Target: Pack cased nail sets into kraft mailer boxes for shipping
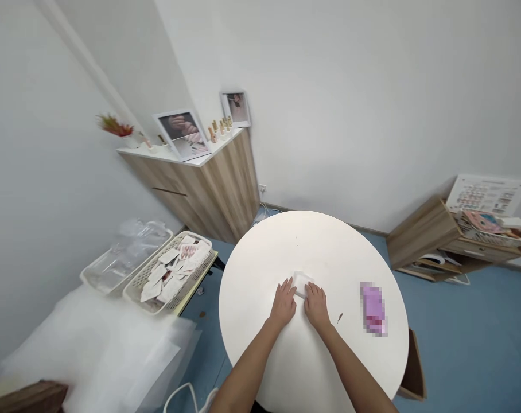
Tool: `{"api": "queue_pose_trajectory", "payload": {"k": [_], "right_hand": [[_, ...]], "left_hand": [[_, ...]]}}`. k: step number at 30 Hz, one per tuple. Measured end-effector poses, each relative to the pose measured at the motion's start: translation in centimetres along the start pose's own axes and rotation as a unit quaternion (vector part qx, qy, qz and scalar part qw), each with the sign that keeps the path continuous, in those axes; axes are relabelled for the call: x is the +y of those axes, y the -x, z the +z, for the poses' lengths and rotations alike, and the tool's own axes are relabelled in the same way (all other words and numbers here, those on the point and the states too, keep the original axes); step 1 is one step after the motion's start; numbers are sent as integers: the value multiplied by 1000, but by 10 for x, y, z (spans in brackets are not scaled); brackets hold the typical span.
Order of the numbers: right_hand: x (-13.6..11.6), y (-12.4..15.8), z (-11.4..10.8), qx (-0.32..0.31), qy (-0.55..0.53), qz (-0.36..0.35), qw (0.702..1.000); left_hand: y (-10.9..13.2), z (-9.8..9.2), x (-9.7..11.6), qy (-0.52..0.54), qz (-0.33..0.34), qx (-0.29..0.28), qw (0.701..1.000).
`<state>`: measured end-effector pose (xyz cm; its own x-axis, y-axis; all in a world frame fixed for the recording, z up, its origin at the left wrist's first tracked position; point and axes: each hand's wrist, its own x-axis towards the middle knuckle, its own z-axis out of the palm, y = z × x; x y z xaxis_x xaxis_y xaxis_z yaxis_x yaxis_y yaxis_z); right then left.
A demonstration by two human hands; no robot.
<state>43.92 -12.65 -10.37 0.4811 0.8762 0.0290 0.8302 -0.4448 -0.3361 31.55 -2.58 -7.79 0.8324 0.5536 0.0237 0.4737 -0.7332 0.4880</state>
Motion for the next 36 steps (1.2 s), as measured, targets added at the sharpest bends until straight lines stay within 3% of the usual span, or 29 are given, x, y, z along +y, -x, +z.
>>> {"api": "queue_pose_trajectory", "payload": {"k": [5, 9, 14, 18, 23, 29, 33, 36], "right_hand": [[-29, -4, -9, -24, 7, -98, 995], [-74, -1, -12, -53, 13, -200, 978], [-157, 19, -10, -94, -14, -348, 933], [-236, 49, -5, -95, -53, -454, 884], [-330, 94, 0, -98, -76, -549, 827], [-436, 147, 15, -122, -92, -604, 782], [-504, 173, 25, -139, -102, -638, 751], [-550, 186, 34, -140, -105, -658, 732]], "left_hand": [[55, -25, -22, -4, -104, 91, 990], [112, -52, -39, -11, -202, 192, 960], [216, -94, -56, -33, -314, 339, 886], [309, -124, -62, -55, -383, 410, 826], [409, -151, -68, -81, -443, 442, 776], [509, -181, -89, -125, -470, 446, 752], [560, -208, -120, -159, -487, 442, 737], [583, -225, -150, -172, -492, 411, 748]]}}
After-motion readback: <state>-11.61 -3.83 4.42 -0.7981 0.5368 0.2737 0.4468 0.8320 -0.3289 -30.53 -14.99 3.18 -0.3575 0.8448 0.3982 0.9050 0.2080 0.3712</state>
